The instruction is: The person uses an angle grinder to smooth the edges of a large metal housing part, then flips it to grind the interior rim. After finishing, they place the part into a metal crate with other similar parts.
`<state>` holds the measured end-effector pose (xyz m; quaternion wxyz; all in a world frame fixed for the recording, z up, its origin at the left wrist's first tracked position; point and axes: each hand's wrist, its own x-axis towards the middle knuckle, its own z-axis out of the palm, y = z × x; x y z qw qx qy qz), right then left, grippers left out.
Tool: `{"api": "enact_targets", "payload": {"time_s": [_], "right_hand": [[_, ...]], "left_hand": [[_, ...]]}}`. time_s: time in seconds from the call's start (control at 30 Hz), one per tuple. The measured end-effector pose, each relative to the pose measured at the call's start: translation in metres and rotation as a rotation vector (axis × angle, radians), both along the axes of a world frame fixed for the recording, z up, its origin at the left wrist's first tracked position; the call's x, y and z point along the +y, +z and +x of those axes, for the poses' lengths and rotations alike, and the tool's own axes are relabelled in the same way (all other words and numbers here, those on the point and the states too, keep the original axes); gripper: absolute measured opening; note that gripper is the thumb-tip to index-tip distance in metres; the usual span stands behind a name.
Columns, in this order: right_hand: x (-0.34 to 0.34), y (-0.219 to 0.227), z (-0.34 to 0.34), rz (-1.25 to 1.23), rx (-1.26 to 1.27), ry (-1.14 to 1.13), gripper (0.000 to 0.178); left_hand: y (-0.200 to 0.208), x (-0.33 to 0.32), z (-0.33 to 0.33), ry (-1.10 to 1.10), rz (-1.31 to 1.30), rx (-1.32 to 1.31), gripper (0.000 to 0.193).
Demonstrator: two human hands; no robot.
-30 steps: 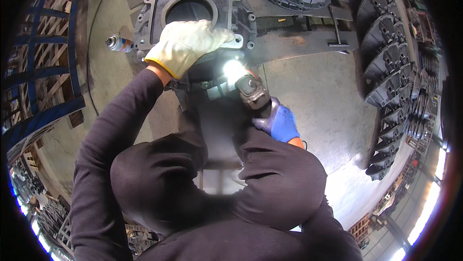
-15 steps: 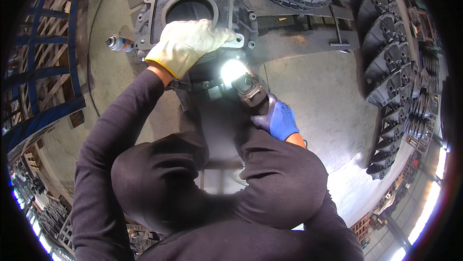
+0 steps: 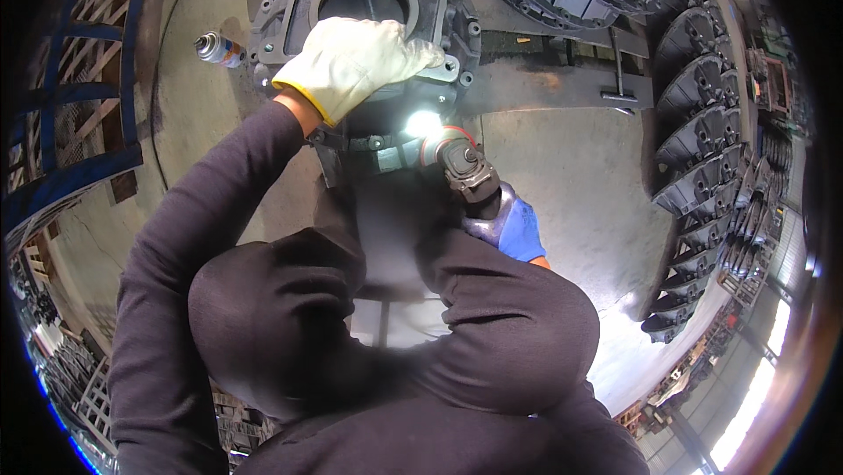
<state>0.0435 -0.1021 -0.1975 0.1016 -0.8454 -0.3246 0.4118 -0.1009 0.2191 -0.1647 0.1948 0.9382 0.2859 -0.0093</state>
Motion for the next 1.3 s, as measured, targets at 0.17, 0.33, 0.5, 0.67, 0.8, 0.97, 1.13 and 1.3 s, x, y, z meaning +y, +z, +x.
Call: {"api": "enact_targets", "payload": {"time_s": [0.17,0.33,0.5,0.67,0.8,0.97,1.13,1.3], "right_hand": [[0.005,-0.021,0.003,0.026,-0.148,0.139,0.079],[0.003,-0.033,0.005,0.02,-0.144,0.177,0.087],[-0.002,-0.02,0.005,-0.07,-0.121,0.158,0.096],[0.0,-0.011,0.004,-0.069,-0.08,0.094,0.094],[0.008,-0.018,0.002,0.03,-0.161,0.144,0.077],[0.007,-0.024,0.002,-0.017,-0.226,0.211,0.078],[-0.006,-0.018,0.001,-0.001,-0.222,0.135,0.078],[-0.003,-0.01,0.005,-0.131,-0.089,0.068,0.09]], "left_hand": [[0.003,0.0,0.0,-0.003,-0.006,0.016,0.074],[-0.003,0.0,-0.002,-0.01,0.054,-0.102,0.079],[-0.008,0.0,-0.004,-0.026,0.114,-0.21,0.077],[-0.011,0.0,-0.007,-0.015,0.109,-0.197,0.076],[-0.01,0.0,-0.004,-0.025,0.143,-0.229,0.077],[-0.006,0.001,0.0,-0.011,0.057,-0.029,0.071],[-0.005,0.0,-0.003,-0.021,0.063,-0.043,0.069],[-0.004,0.002,-0.002,-0.052,0.032,-0.022,0.069]]}}
